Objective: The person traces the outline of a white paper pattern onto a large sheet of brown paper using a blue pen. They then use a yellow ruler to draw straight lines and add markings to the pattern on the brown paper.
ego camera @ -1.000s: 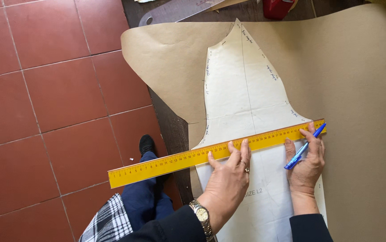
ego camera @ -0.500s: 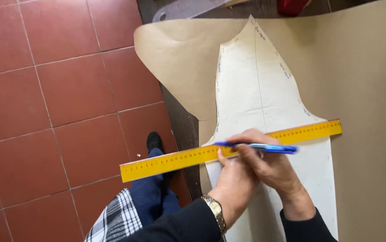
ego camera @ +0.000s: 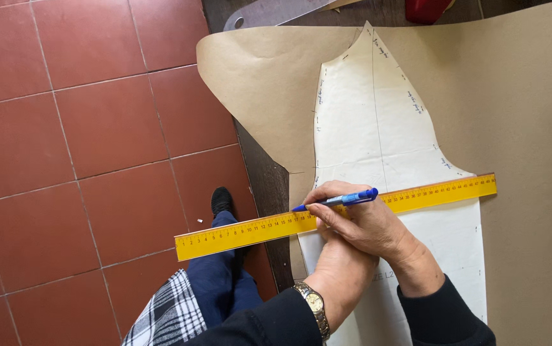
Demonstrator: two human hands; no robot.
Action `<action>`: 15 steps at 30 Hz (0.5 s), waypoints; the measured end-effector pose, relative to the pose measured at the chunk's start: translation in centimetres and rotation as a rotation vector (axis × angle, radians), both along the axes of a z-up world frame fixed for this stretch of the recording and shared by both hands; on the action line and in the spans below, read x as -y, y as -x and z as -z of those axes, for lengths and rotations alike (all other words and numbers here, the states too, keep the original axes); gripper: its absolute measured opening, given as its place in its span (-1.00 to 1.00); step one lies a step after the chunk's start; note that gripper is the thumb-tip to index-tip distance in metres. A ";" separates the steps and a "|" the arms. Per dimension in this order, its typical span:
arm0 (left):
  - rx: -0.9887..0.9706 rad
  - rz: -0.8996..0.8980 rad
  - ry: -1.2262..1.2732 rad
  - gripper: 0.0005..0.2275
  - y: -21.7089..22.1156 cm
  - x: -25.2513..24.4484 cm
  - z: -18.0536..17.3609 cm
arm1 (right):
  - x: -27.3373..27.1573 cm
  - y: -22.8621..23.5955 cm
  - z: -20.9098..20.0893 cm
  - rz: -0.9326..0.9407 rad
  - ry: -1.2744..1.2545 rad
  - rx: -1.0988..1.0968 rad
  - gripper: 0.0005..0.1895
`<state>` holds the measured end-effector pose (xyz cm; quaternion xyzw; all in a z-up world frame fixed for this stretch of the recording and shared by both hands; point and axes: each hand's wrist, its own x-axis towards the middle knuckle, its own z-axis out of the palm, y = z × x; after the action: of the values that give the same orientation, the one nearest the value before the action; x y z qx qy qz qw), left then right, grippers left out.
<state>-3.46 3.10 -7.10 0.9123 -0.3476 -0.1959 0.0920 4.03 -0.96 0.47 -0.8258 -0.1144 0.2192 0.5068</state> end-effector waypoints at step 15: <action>0.088 0.024 -0.018 -0.59 0.4 -0.1 -0.1 | -0.2 -0.3 -0.3 -0.035 0.020 -0.020 -0.83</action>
<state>-3.88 3.24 -7.01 0.9166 -0.3605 -0.1599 0.0661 4.33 -0.80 0.82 -0.8265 -0.1214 0.2373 0.4958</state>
